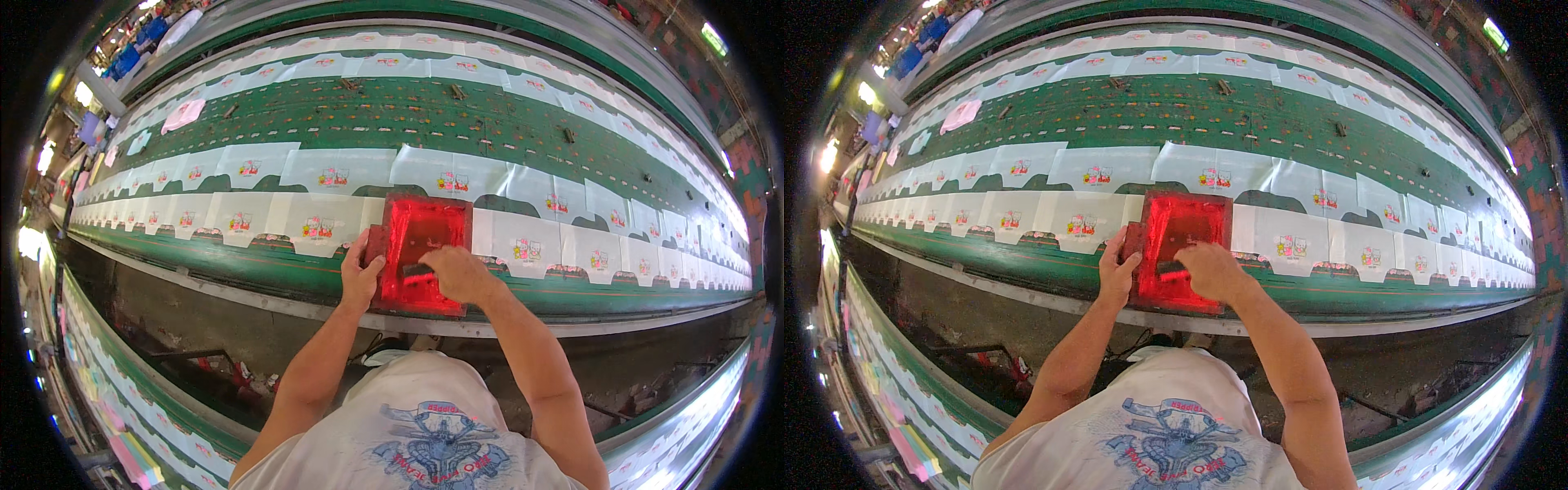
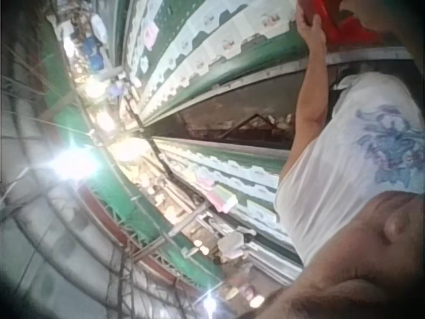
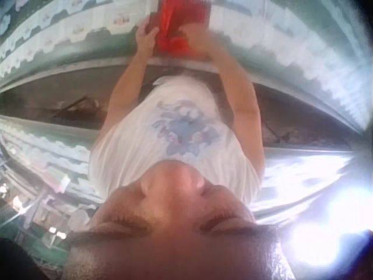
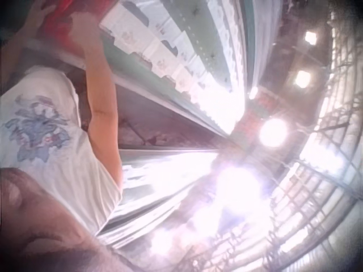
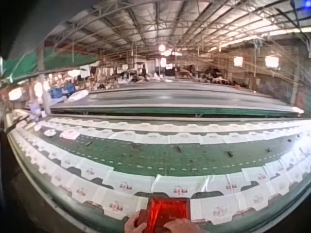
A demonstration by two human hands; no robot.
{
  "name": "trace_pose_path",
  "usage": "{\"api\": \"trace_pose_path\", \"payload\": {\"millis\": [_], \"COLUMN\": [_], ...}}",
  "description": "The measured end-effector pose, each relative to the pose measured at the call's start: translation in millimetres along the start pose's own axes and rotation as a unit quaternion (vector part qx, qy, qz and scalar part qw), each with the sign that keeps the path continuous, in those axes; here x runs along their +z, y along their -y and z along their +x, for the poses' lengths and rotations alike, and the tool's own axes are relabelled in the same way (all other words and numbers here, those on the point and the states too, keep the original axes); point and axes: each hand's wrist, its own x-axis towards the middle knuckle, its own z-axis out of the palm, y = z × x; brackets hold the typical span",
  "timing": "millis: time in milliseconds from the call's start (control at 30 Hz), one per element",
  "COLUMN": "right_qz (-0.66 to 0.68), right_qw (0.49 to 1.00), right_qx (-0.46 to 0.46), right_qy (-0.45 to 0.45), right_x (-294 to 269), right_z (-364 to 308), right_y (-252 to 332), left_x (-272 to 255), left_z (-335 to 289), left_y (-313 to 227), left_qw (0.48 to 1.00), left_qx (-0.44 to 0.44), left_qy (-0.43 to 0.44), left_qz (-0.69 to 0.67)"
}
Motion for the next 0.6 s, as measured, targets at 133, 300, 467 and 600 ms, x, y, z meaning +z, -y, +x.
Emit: {"api": "trace_pose_path", "payload": {"millis": [133, 300, 467, 600], "right_qz": [-0.037, -0.069, -0.102, -0.101], "right_qw": [0.992, 0.982, 0.977, 0.978], "right_qx": [0.032, 0.055, 0.033, 0.033], "right_qy": [-0.113, -0.165, -0.182, -0.181], "right_x": [5, 5, 34, 47], "right_z": [35, 49, 20, -7], "right_y": [-33, -29, 1, 31], "left_x": [-2, -15, -19, -19], "left_z": [11, 14, 14, 14], "left_y": [-14, 0, 0, 1], "left_qw": [0.995, 0.995, 0.987, 0.994], "left_qx": [-0.07, 0.0, 0.046, 0.008], "left_qy": [0.038, 0.049, 0.066, 0.067], "left_qz": [0.064, 0.084, 0.138, 0.085]}}
